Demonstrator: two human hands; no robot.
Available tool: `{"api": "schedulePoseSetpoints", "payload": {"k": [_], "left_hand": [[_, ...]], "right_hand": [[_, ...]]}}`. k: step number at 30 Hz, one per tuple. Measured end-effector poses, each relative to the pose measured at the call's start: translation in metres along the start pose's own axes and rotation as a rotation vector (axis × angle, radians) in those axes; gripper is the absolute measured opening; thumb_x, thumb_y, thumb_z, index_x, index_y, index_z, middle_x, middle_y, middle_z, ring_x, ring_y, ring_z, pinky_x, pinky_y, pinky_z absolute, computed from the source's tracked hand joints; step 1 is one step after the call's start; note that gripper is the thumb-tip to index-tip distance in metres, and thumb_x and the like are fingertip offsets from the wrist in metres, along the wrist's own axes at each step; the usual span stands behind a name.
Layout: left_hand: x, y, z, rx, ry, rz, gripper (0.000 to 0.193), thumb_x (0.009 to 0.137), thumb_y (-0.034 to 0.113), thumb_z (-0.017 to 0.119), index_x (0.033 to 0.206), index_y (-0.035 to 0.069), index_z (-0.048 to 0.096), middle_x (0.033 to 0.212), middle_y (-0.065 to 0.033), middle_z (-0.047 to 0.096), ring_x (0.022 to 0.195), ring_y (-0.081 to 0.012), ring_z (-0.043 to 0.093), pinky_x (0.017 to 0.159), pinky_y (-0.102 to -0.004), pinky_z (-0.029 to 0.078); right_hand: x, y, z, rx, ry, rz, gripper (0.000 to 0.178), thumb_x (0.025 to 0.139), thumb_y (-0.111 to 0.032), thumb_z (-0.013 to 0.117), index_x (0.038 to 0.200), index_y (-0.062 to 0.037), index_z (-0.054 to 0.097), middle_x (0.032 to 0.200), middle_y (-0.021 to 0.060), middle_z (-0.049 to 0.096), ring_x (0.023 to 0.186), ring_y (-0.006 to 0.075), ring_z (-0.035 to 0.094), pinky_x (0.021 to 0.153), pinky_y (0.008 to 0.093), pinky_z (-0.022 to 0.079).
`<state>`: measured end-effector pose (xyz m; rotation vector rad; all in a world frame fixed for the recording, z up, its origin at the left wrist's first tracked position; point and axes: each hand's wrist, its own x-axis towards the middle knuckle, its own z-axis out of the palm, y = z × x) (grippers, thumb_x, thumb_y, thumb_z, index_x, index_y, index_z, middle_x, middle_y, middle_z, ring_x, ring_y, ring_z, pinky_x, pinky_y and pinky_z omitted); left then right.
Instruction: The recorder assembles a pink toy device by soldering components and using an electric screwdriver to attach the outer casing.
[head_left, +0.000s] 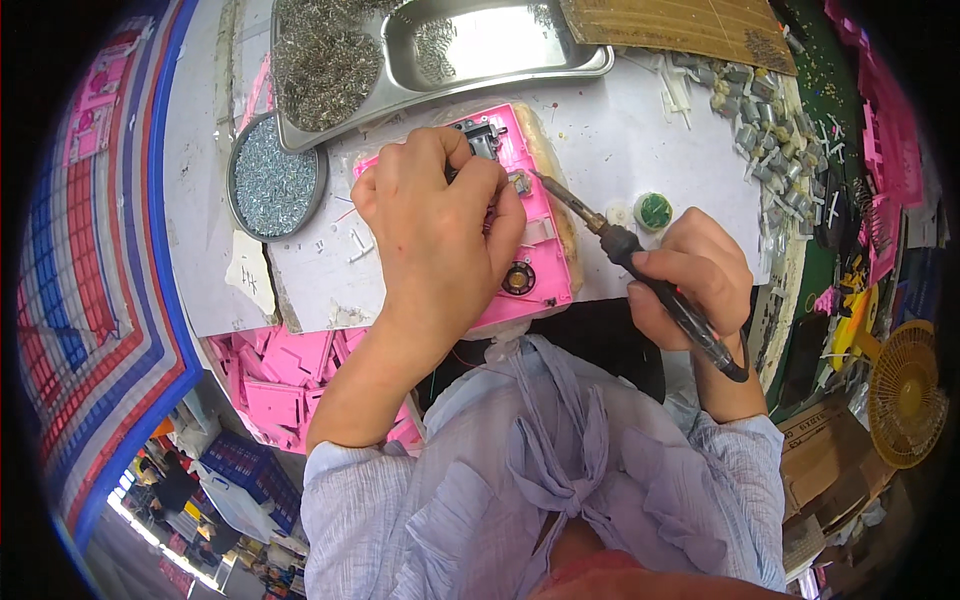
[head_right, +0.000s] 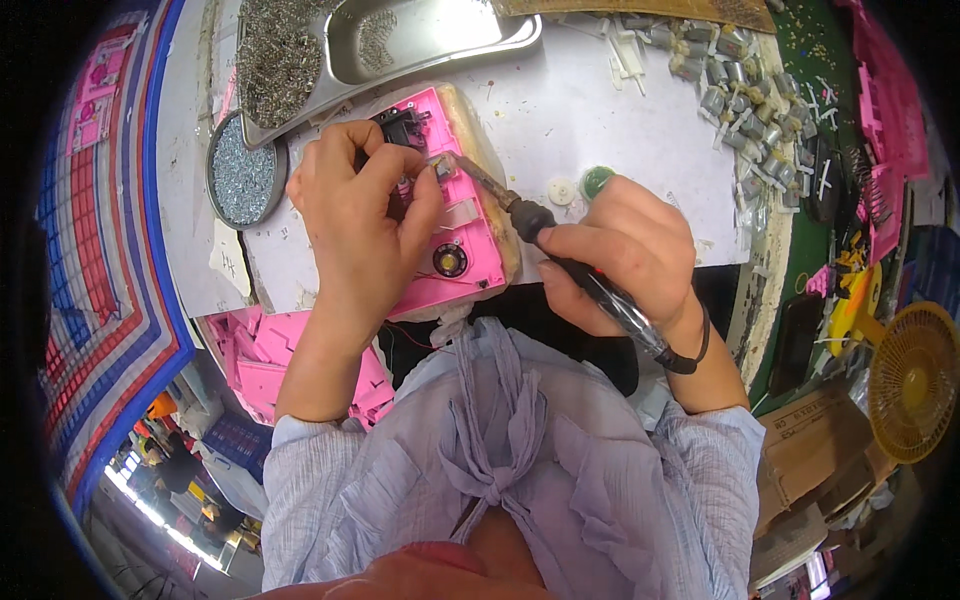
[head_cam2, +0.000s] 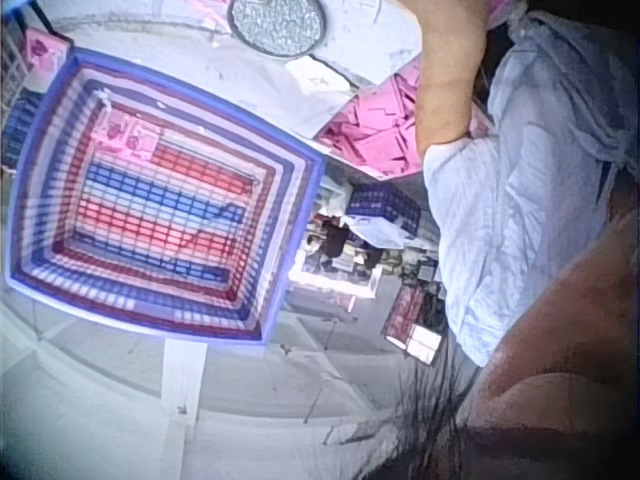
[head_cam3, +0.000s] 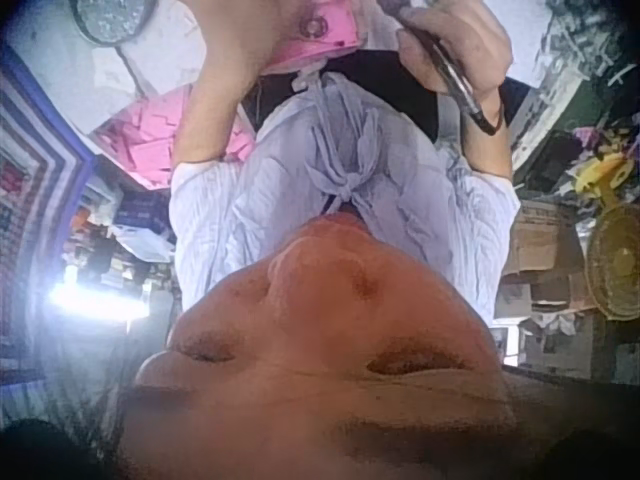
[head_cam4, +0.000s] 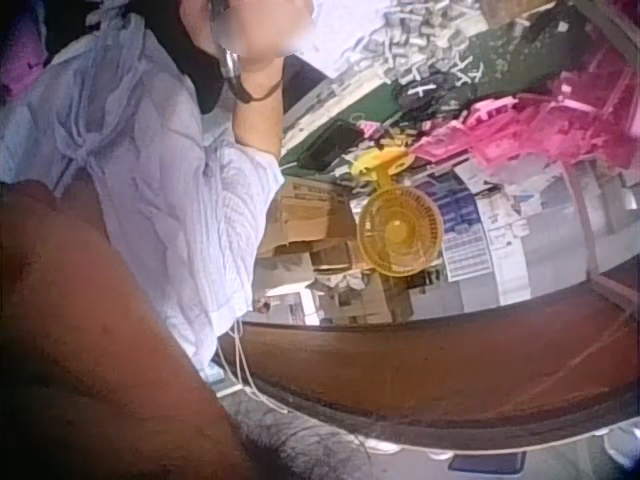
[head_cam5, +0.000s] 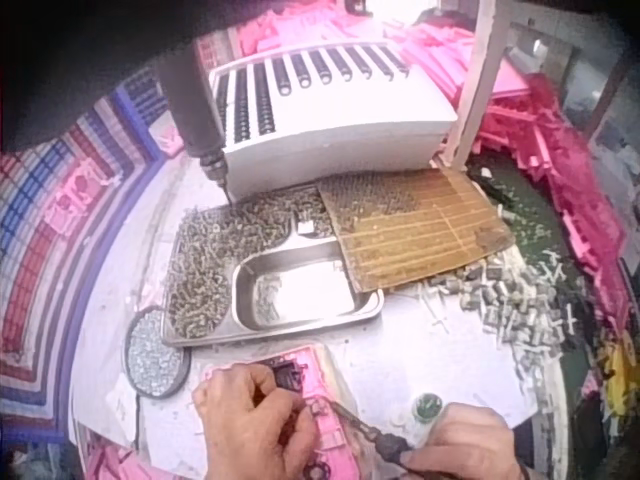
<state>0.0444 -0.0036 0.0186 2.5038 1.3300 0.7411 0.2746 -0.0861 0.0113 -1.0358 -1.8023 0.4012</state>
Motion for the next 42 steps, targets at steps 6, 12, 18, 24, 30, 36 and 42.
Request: {"api": "schedulePoseSetpoints", "payload": {"k": [6,12,18,24,30,36,42], "left_hand": [[0.004,0.003,-0.003,0.06,0.009,0.008,0.011,0.074,0.015,0.078,0.081,0.011,0.07,0.091,-0.004,0.054,0.088,-0.0245,0.055,0.082,-0.0404,0.034],[0.004,0.004,-0.004,0.065,0.001,-0.002,0.012,0.074,0.015,0.078,0.082,0.011,0.07,0.092,-0.004,0.054,0.089,-0.0244,0.055,0.083,-0.0403,0.035],[0.004,0.004,-0.003,0.067,-0.007,0.008,0.013,0.074,0.016,0.078,0.082,0.011,0.07,0.092,-0.0041,0.053,0.089,-0.0246,0.054,0.083,-0.0399,0.035],[0.004,0.004,-0.004,0.07,-0.01,0.008,0.013,0.074,0.016,0.079,0.082,0.011,0.07,0.092,-0.0042,0.053,0.089,-0.0246,0.054,0.083,-0.0396,0.034],[0.004,0.004,-0.005,0.072,-0.006,0.013,0.013,0.074,0.016,0.079,0.082,0.011,0.07,0.092,-0.0044,0.053,0.09,-0.0247,0.054,0.083,-0.0395,0.034],[0.004,0.006,-0.006,0.092,-0.026,0.013,0.012,0.075,0.016,0.078,0.081,0.011,0.069,0.094,-0.0052,0.053,0.092,-0.0258,0.053,0.086,-0.0418,0.033],[0.004,0.007,-0.007,0.122,-0.031,0.02,0.012,0.075,0.016,0.079,0.084,0.011,0.071,0.094,-0.0045,0.053,0.092,-0.0245,0.054,0.086,-0.0404,0.033]], "right_hand": [[0.001,-0.003,-0.002,-0.011,0.014,0.004,0.032,0.068,0.002,0.078,0.098,-0.0025,0.069,0.067,0.0051,0.054,0.056,0.022,0.05,0.05,0.0326,0.039],[0.001,0.0,0.004,-0.001,0.032,-0.011,0.03,0.069,0.001,0.079,0.098,-0.003,0.069,0.067,0.0047,0.054,0.055,0.0213,0.049,0.049,0.0318,0.039],[0.003,0.003,0.008,-0.002,0.006,-0.015,0.029,0.069,0.001,0.079,0.096,-0.0037,0.07,0.067,0.0045,0.054,0.055,0.0213,0.05,0.049,0.0318,0.038],[-0.001,0.003,0.002,0.003,0.019,-0.019,0.034,0.065,0.003,0.079,0.097,-0.0032,0.069,0.066,0.0045,0.052,0.055,0.0219,0.049,0.049,0.0325,0.038],[0.002,-0.001,-0.003,-0.01,0.027,-0.015,0.037,0.063,0.005,0.078,0.098,-0.0028,0.069,0.066,0.0047,0.052,0.055,0.0217,0.049,0.049,0.0325,0.039],[0.004,-0.003,-0.006,-0.01,0.027,-0.017,0.035,0.066,0.004,0.077,0.099,-0.0017,0.069,0.067,0.0055,0.054,0.055,0.0221,0.05,0.05,0.0327,0.039],[0.003,-0.003,-0.009,-0.019,0.025,-0.005,0.032,0.068,0.003,0.077,0.099,-0.001,0.069,0.067,0.0062,0.056,0.055,0.0223,0.051,0.051,0.0323,0.04]]}}
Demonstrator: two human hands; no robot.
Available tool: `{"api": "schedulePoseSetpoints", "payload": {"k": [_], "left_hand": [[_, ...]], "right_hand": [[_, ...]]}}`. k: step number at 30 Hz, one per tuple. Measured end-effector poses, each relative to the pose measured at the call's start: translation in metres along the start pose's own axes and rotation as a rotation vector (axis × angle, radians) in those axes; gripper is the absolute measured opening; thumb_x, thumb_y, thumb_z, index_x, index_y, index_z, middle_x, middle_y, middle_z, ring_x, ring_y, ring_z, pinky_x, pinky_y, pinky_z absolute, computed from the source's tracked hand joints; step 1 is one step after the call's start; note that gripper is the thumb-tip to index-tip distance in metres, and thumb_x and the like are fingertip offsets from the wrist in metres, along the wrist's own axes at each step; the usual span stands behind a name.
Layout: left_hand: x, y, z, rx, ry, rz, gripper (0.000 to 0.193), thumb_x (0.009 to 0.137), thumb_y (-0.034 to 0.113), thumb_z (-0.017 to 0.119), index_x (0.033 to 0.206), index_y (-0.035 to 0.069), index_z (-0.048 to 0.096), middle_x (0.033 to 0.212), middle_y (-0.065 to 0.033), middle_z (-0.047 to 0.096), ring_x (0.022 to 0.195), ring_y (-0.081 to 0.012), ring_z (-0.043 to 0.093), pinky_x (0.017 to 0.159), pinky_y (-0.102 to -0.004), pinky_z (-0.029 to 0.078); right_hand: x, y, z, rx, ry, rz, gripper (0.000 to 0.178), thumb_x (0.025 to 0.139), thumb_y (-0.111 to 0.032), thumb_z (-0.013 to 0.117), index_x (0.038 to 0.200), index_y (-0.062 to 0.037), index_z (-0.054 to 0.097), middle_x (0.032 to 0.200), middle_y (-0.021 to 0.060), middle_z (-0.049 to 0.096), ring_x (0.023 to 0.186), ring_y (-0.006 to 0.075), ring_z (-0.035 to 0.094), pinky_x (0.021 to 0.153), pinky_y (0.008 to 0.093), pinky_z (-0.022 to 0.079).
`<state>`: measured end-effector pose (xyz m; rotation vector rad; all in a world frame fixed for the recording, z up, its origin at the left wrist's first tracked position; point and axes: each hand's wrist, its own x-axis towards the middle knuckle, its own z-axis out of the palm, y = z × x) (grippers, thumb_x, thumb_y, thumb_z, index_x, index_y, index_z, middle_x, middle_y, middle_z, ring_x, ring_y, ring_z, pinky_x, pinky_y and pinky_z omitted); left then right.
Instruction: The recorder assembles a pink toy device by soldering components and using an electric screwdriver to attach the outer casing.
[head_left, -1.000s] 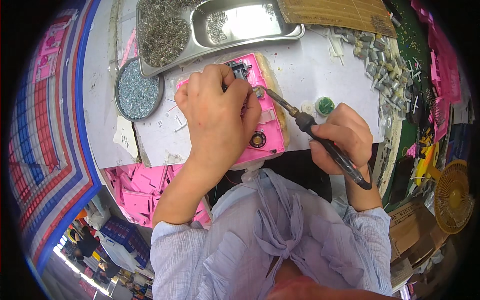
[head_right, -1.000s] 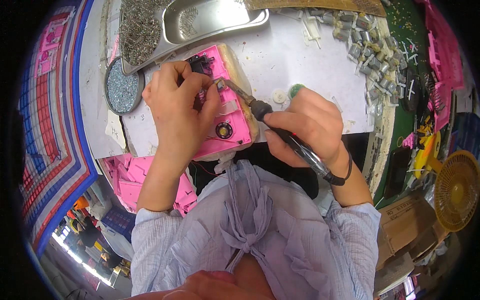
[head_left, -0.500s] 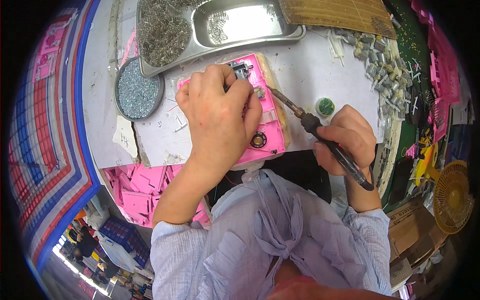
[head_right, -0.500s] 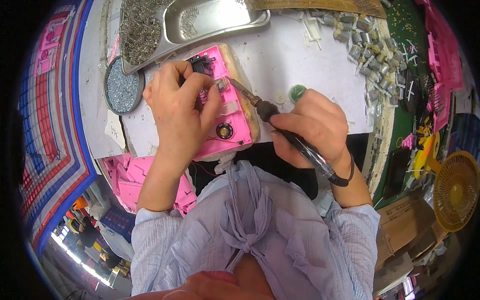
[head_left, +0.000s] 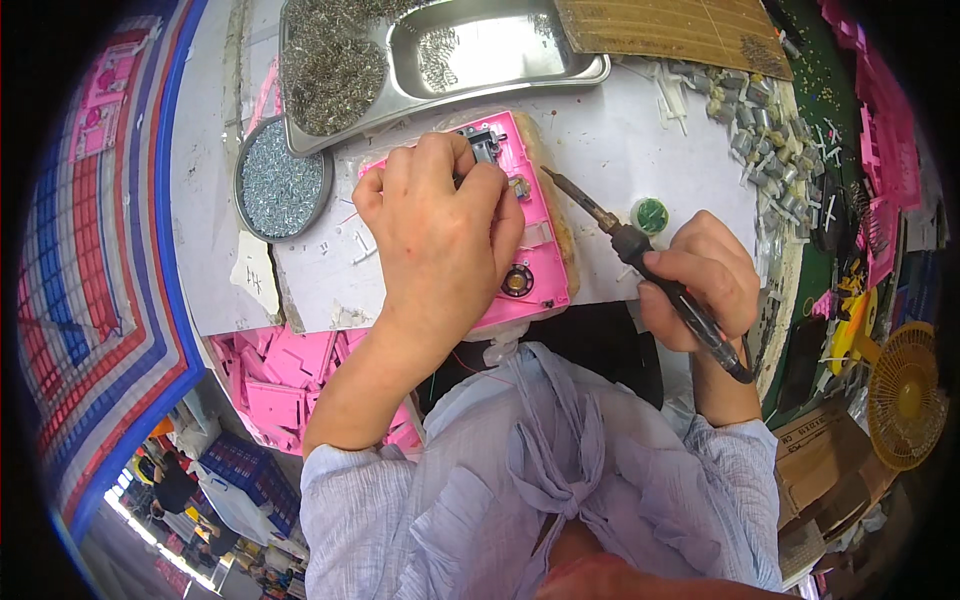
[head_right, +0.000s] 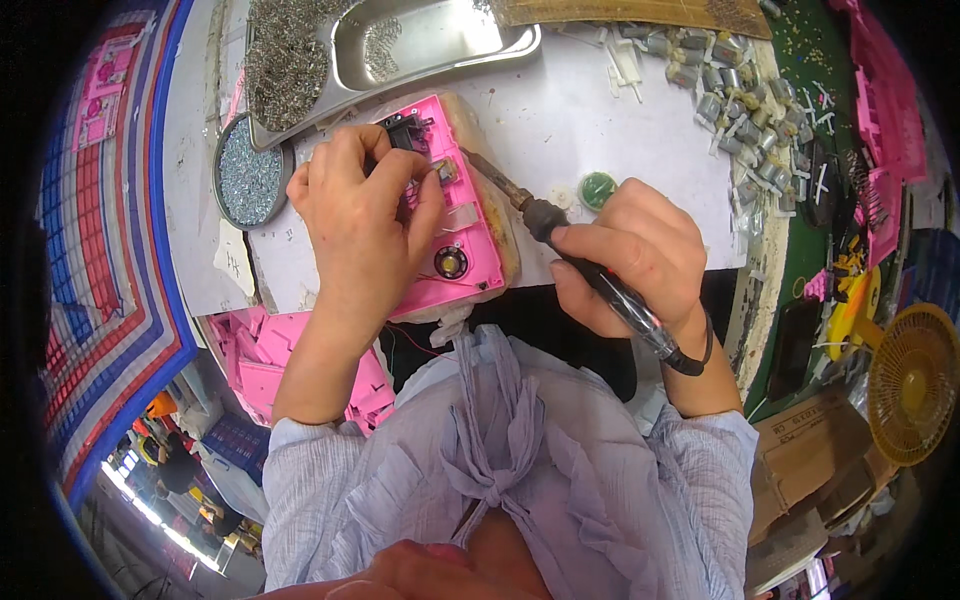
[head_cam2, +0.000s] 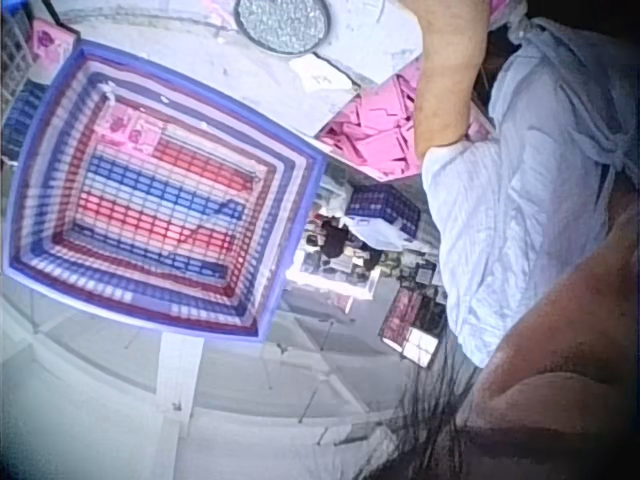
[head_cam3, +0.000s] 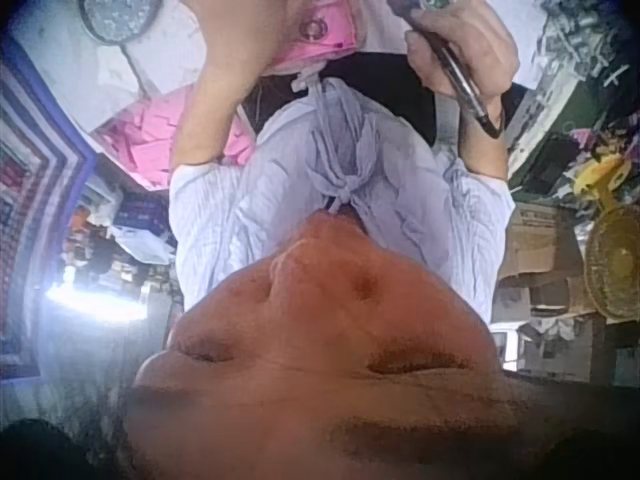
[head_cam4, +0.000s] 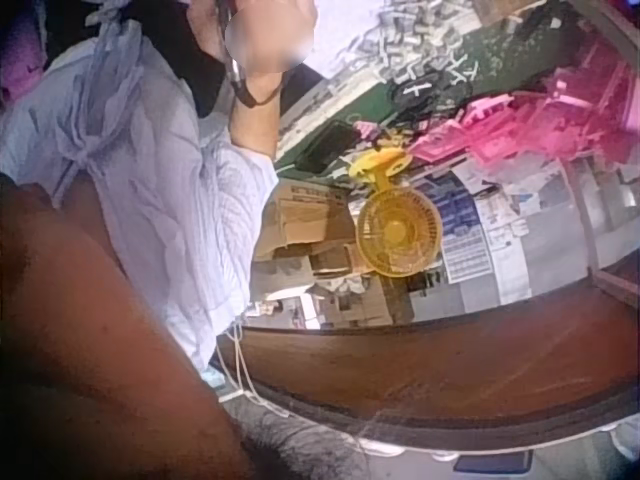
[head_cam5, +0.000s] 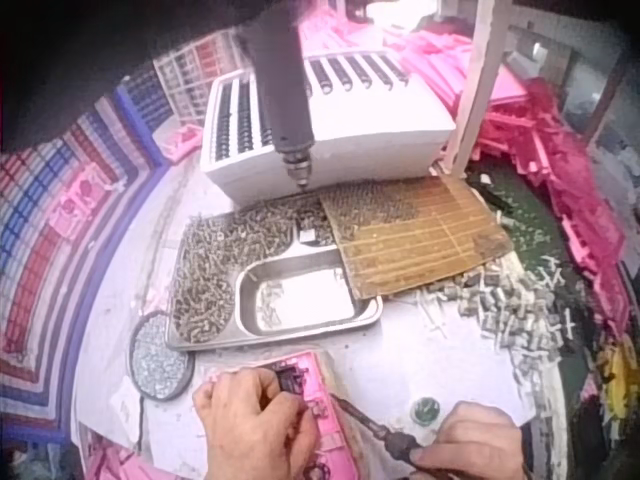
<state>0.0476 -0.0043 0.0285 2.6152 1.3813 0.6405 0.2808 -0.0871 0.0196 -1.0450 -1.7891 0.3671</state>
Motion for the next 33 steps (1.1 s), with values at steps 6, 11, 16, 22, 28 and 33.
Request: {"api": "schedulePoseSetpoints", "payload": {"k": [6,11,16,22,28,33], "left_hand": [[-0.002,0.0,0.002,-0.03,0.034,0.009,0.012,0.076,0.015,0.076,0.079,0.009,0.066,0.096,-0.0058,0.054,0.091,-0.0268,0.052,0.088,-0.0459,0.033],[-0.007,-0.004,-0.003,-0.054,0.041,0.026,0.023,0.076,0.019,0.079,0.095,0.01,0.069,0.103,-0.0064,0.058,0.098,-0.0271,0.055,0.09,-0.0442,0.034],[-0.016,-0.045,-0.034,-0.004,0.044,-0.006,0.048,0.08,0.022,0.082,0.123,0.008,0.066,0.109,-0.0092,0.063,0.097,-0.0278,0.059,0.088,-0.0432,0.042],[-0.048,-0.062,-0.052,0.088,-0.186,-0.081,0.029,0.087,0.013,0.078,0.115,0.006,0.072,0.085,-0.0081,0.064,0.076,-0.0241,0.064,0.073,-0.0366,0.048],[-0.021,-0.05,-0.022,-0.416,0.201,-0.031,0.016,0.084,-0.001,0.077,0.1,0.0,0.074,0.095,-0.0095,0.075,0.076,-0.0165,0.072,0.065,-0.0273,0.056],[-0.026,-0.028,-0.009,-1.192,0.12,-0.586,0.01,0.095,0.002,0.073,0.099,-0.007,0.07,0.087,-0.0079,0.073,0.076,-0.0101,0.071,0.069,-0.0224,0.058]], "right_hand": [[0.0,-0.001,-0.001,-0.015,0.014,-0.005,0.032,0.068,0.003,0.077,0.098,-0.0005,0.069,0.067,0.0063,0.057,0.055,0.0225,0.052,0.051,0.0324,0.04],[0.0,0.001,-0.001,-0.009,0.03,-0.011,0.031,0.068,0.002,0.077,0.098,0.0,0.068,0.066,0.0061,0.057,0.055,0.0223,0.051,0.051,0.0325,0.04],[-0.001,0.0,-0.006,-0.012,0.054,0.009,0.026,0.074,-0.002,0.077,0.098,0.0009,0.068,0.064,0.0062,0.056,0.054,0.0212,0.051,0.05,0.0325,0.039],[0.005,0.001,0.001,0.011,0.064,-0.008,0.023,0.079,-0.006,0.078,0.098,0.0019,0.068,0.065,0.0072,0.057,0.055,0.0212,0.05,0.051,0.0319,0.037],[0.009,-0.022,0.019,0.247,0.141,0.361,0.028,0.085,0.0,0.074,0.113,0.0047,0.069,0.087,0.0136,0.072,0.074,0.0205,0.068,0.068,0.0309,0.053],[0.039,-0.027,0.051,0.405,0.06,0.475,0.045,0.087,0.004,0.073,0.131,-0.0009,0.065,0.105,0.0109,0.073,0.093,0.016,0.071,0.084,0.0284,0.057]]}}
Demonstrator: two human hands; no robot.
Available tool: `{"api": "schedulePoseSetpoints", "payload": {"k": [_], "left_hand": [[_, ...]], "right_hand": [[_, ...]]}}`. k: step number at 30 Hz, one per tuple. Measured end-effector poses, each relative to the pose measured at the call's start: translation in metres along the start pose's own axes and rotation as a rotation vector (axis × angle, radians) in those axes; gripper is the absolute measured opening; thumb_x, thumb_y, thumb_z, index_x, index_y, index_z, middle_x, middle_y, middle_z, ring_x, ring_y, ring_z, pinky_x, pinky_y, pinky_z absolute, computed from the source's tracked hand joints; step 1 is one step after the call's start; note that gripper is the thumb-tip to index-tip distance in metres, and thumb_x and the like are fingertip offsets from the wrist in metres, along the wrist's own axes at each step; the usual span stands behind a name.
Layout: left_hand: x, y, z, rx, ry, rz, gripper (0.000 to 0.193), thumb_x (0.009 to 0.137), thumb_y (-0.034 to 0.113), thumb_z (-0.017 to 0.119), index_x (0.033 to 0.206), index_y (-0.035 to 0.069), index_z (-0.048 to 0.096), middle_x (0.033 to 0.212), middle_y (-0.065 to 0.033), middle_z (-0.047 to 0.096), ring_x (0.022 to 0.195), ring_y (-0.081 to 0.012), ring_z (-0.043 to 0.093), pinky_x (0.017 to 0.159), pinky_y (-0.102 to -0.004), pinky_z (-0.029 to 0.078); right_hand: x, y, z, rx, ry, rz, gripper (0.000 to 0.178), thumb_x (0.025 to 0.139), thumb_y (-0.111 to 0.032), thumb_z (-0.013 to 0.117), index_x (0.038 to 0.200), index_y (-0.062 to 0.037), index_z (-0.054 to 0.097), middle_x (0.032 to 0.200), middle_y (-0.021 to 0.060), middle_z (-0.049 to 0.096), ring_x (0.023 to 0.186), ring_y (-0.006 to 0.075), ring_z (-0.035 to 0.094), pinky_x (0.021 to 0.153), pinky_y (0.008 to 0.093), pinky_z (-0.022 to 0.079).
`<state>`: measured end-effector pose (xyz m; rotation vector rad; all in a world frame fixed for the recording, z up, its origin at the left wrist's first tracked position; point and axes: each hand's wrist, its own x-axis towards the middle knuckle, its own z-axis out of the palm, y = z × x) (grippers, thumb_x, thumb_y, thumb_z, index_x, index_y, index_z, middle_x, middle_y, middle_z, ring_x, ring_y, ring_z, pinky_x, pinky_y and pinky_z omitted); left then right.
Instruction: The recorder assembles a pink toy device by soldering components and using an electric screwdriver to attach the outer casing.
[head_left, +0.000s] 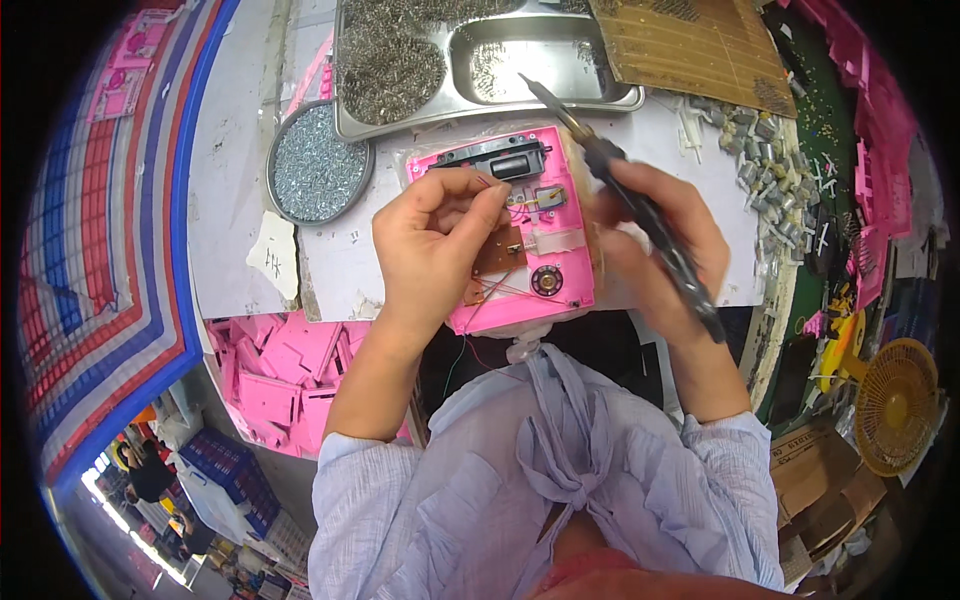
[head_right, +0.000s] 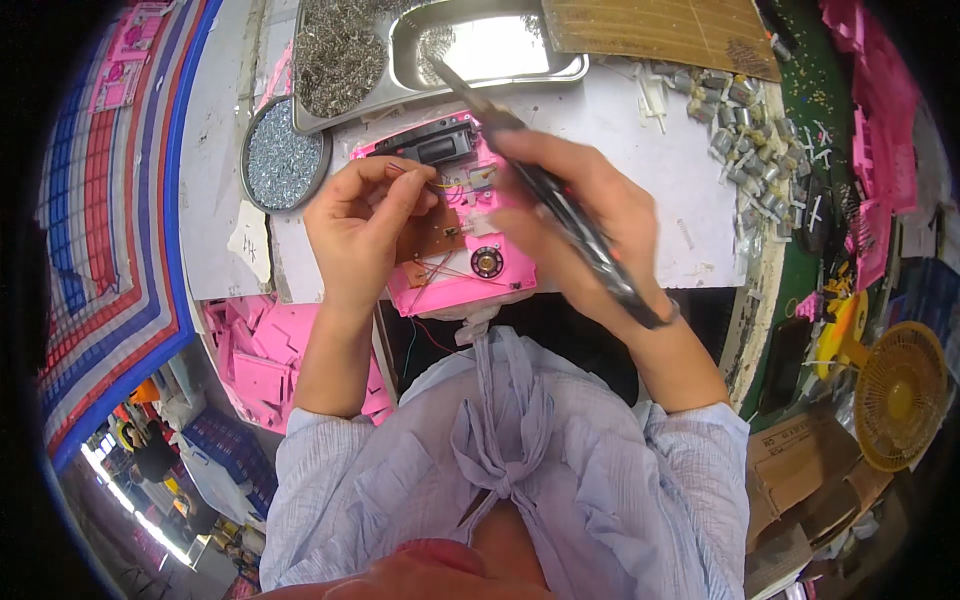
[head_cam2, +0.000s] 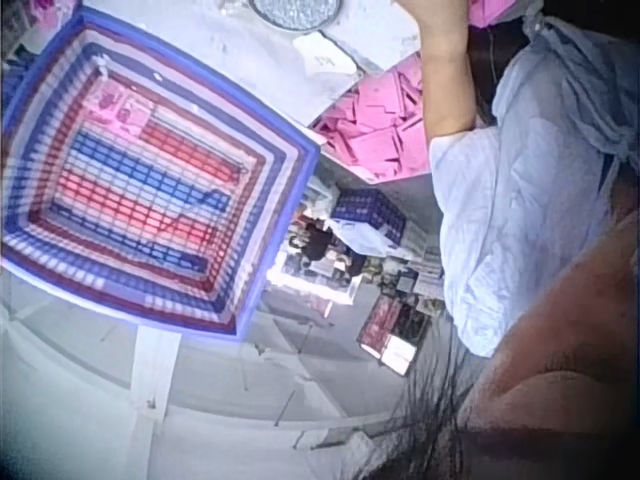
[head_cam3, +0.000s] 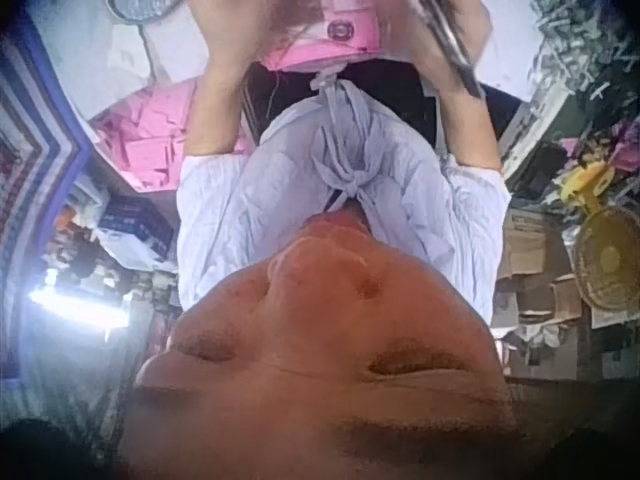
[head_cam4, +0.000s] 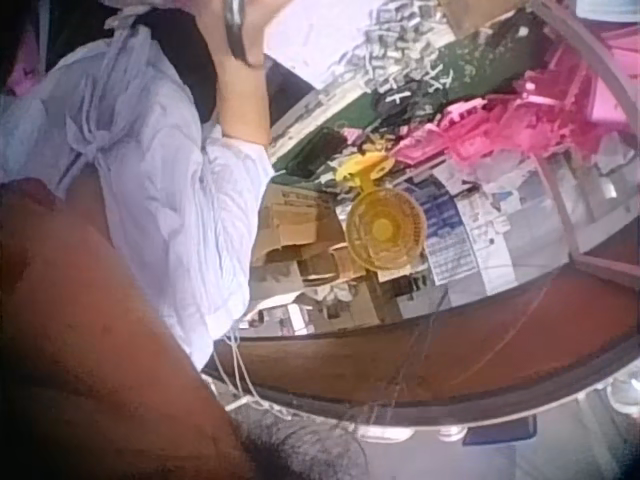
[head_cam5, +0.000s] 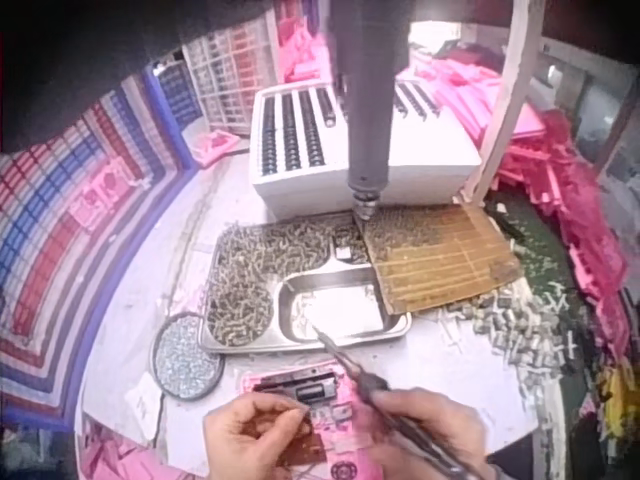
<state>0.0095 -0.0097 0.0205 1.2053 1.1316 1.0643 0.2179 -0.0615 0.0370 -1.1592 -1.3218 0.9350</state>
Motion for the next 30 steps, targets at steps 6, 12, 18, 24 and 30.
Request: {"api": "schedulePoseSetpoints", "payload": {"k": [6,12,18,24,30], "left_hand": [[0.002,-0.006,-0.011,-0.055,-0.1,-0.082,0.011,0.099,0.002,0.067,0.106,-0.006,0.068,0.095,-0.0089,0.073,0.078,-0.0116,0.069,0.071,-0.0238,0.056],[0.005,-0.004,-0.018,-0.029,-0.143,-0.091,0.011,0.101,0.003,0.065,0.107,-0.005,0.069,0.093,-0.0073,0.072,0.077,-0.0108,0.068,0.069,-0.0232,0.055],[0.007,-0.004,-0.022,-0.031,-0.169,-0.09,0.011,0.1,0.004,0.066,0.106,-0.005,0.069,0.091,-0.0055,0.071,0.076,-0.0097,0.067,0.069,-0.0224,0.054],[0.007,-0.005,-0.023,0.079,-0.161,-0.075,0.011,0.097,0.006,0.071,0.103,-0.004,0.07,0.086,-0.004,0.071,0.073,-0.0078,0.066,0.067,-0.0225,0.054],[0.008,-0.004,-0.02,0.103,-0.11,-0.027,0.01,0.094,0.006,0.074,0.097,-0.003,0.073,0.078,-0.003,0.071,0.068,-0.0068,0.064,0.061,-0.0234,0.052]], "right_hand": [[0.04,0.01,0.038,-0.036,-0.035,-0.135,0.048,0.086,0.003,0.072,0.132,-0.0082,0.064,0.102,0.0087,0.071,0.089,0.0172,0.07,0.08,0.029,0.057],[0.051,0.015,0.05,-0.045,-0.075,-0.119,0.048,0.087,0.003,0.069,0.134,-0.0079,0.063,0.102,0.0099,0.071,0.09,0.0175,0.071,0.081,0.0305,0.057],[0.05,0.014,0.055,0.021,-0.085,-0.069,0.048,0.088,0.002,0.069,0.134,-0.0079,0.063,0.104,0.0093,0.071,0.091,0.0163,0.071,0.083,0.0301,0.057],[0.049,0.012,0.056,-0.039,-0.083,-0.071,0.047,0.087,0.004,0.069,0.133,-0.0078,0.064,0.104,0.0109,0.071,0.09,0.018,0.071,0.081,0.0303,0.057],[0.047,0.018,0.052,-0.109,-0.033,-0.121,0.047,0.085,0.007,0.069,0.129,-0.0073,0.065,0.104,0.0125,0.07,0.09,0.0229,0.071,0.08,0.0323,0.057]]}}
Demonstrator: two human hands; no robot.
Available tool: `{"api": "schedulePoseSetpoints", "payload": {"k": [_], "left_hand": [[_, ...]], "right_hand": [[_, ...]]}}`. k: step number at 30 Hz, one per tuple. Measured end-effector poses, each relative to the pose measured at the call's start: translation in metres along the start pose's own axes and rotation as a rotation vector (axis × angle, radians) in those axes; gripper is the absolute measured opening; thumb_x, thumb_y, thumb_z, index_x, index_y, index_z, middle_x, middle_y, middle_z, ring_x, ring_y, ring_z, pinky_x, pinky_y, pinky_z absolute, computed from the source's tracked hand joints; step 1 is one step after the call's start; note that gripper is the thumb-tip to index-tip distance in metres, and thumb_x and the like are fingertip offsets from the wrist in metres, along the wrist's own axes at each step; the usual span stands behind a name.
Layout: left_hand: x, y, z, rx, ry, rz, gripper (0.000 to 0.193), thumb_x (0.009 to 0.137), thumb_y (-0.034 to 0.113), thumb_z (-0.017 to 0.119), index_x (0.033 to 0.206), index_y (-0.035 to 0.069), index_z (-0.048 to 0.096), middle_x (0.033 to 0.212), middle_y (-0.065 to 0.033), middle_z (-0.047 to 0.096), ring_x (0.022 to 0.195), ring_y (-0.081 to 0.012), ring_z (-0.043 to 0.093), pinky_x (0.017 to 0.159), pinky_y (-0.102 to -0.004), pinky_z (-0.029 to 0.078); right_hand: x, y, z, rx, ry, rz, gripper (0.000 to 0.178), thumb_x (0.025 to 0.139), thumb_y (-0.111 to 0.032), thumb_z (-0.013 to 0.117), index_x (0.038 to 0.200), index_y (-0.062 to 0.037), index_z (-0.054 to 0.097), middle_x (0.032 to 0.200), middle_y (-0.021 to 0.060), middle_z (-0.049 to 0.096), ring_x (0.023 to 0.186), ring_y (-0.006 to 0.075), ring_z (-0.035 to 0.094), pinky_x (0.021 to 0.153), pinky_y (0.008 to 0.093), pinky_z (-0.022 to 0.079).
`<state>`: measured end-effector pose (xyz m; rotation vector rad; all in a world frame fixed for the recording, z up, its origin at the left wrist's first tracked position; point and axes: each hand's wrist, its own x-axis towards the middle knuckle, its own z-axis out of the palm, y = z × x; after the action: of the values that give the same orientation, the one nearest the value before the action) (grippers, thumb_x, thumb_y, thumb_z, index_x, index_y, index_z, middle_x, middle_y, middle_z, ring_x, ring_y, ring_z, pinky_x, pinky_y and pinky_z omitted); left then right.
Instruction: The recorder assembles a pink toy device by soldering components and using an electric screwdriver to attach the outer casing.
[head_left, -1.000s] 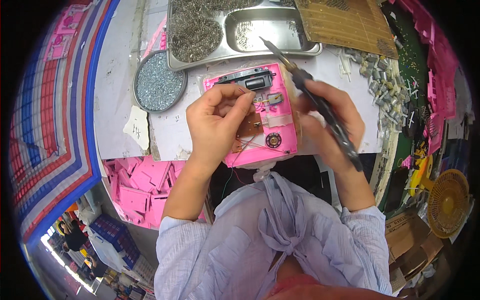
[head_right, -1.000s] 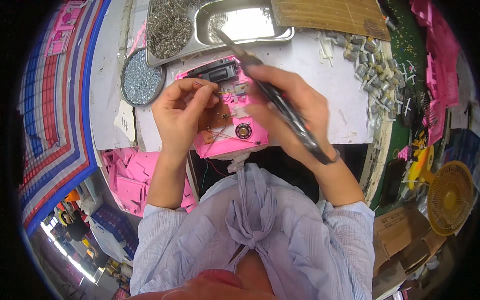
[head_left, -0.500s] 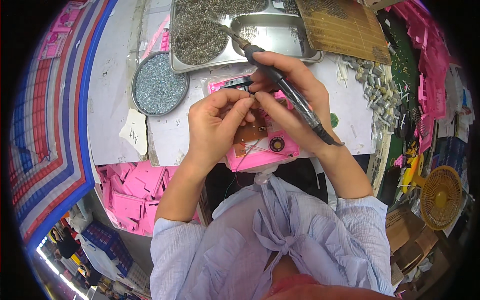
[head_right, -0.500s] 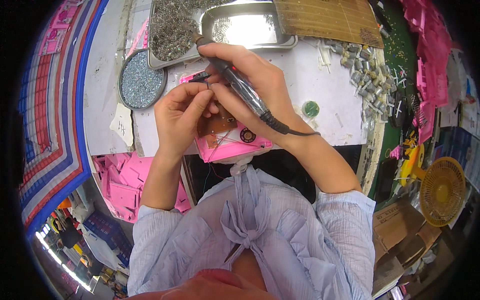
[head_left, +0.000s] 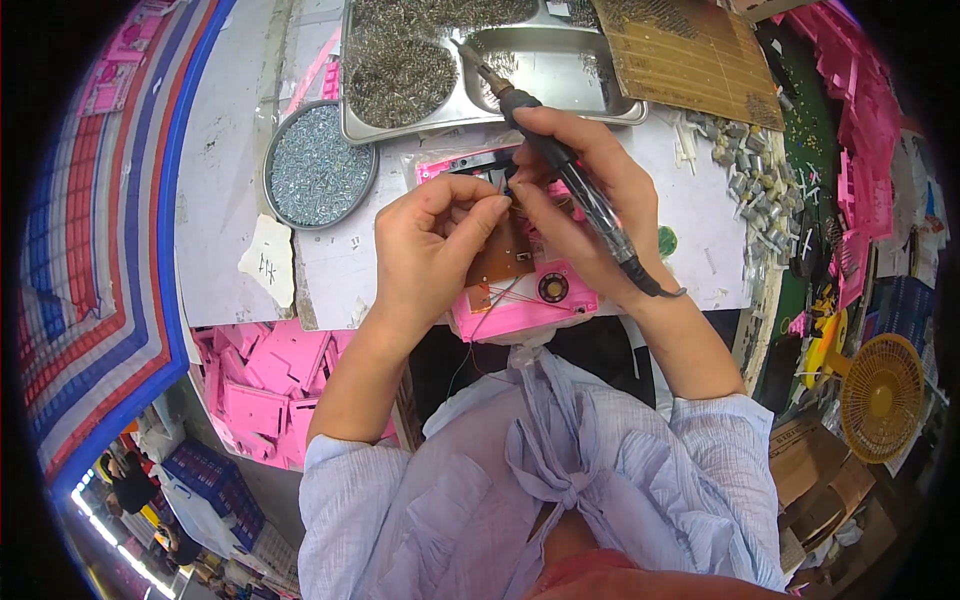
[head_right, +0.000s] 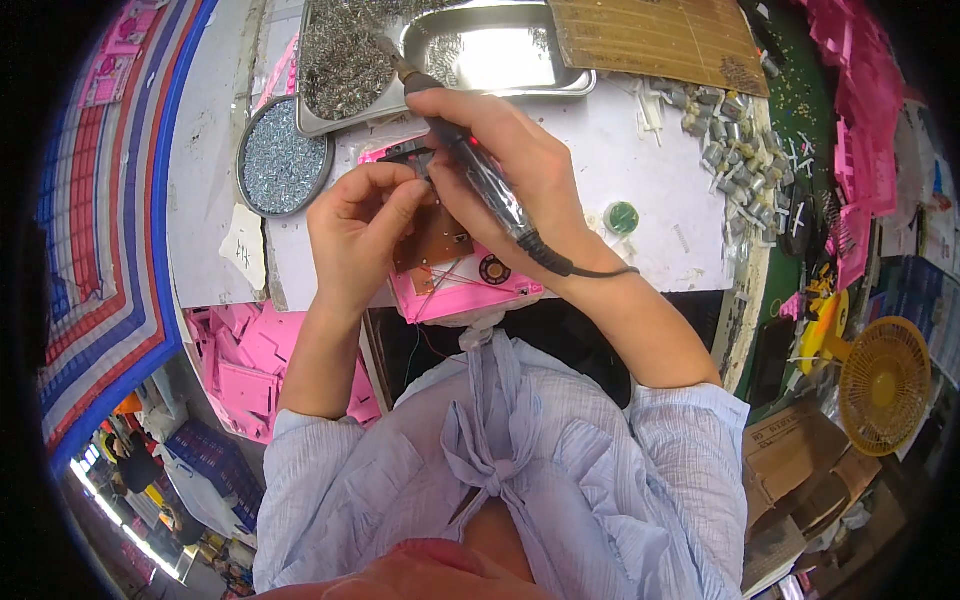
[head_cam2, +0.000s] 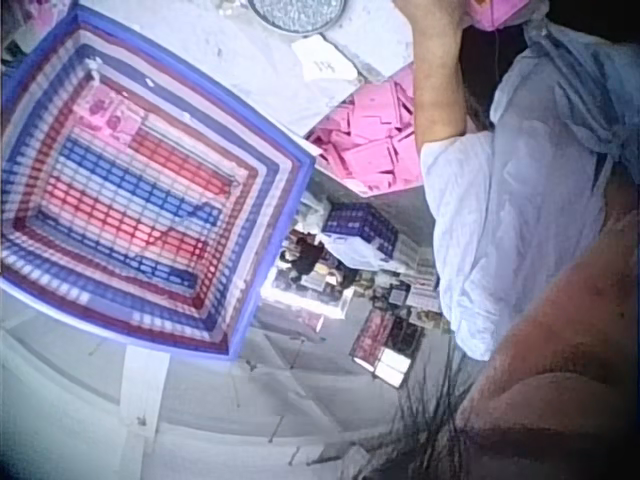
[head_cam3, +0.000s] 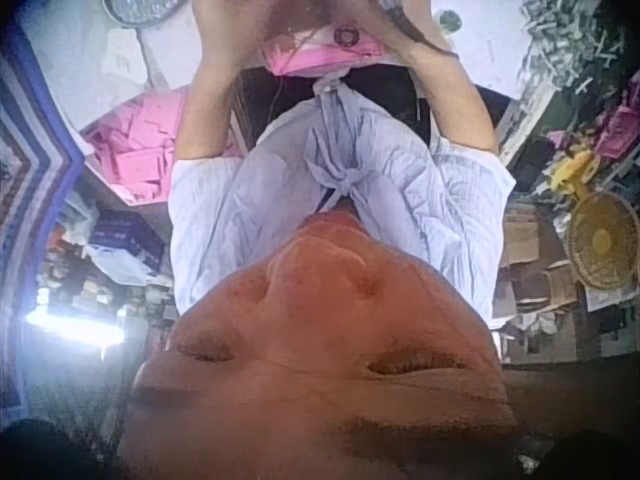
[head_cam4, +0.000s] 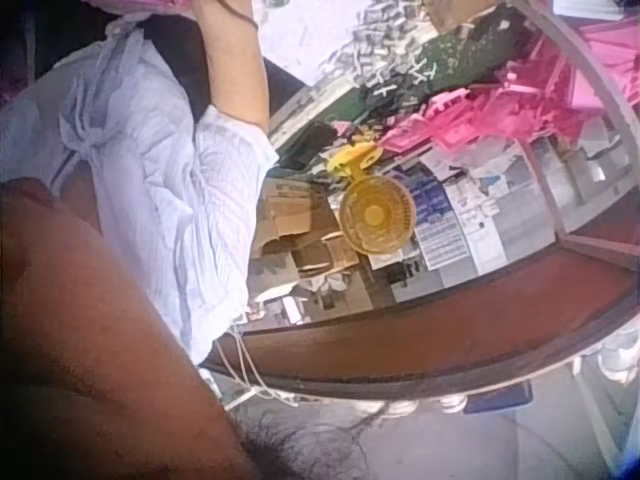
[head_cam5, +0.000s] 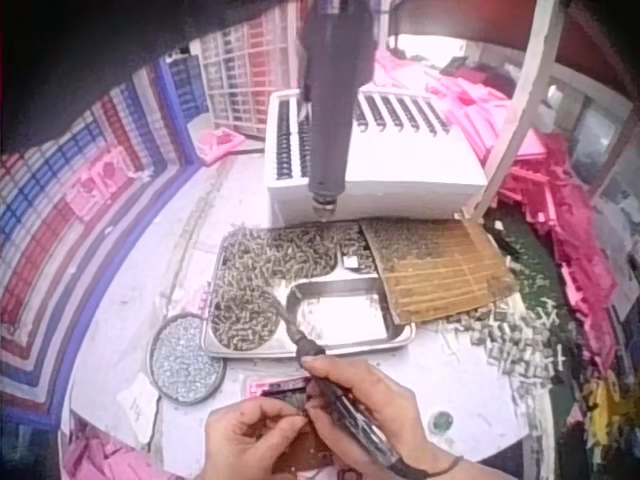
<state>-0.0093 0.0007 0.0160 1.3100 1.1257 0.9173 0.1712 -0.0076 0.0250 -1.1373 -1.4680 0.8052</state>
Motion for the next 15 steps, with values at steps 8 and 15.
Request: {"api": "schedulePoseSetpoints", "payload": {"k": [8,15], "left_hand": [[0.008,0.011,-0.007,0.411,0.002,0.298,0.01,0.086,0.004,0.077,0.088,-0.001,0.069,0.095,-0.0083,0.063,0.073,-0.0144,0.059,0.062,-0.0273,0.046],[0.012,0.005,-0.001,0.531,-0.065,0.289,0.012,0.077,0.005,0.077,0.079,-0.002,0.067,0.099,-0.0107,0.059,0.079,-0.0256,0.064,0.069,-0.0349,0.054]], "right_hand": [[-0.023,0.006,-0.006,-0.397,-0.02,-0.31,0.055,0.075,0.005,0.078,0.127,-0.0101,0.066,0.106,0.0112,0.071,0.091,0.0288,0.07,0.096,0.0455,0.052],[-0.042,0.014,-0.019,-0.374,-0.004,-0.286,0.053,0.071,-0.003,0.086,0.121,-0.006,0.067,0.096,0.008,0.071,0.084,0.0258,0.068,0.093,0.0441,0.051]]}}
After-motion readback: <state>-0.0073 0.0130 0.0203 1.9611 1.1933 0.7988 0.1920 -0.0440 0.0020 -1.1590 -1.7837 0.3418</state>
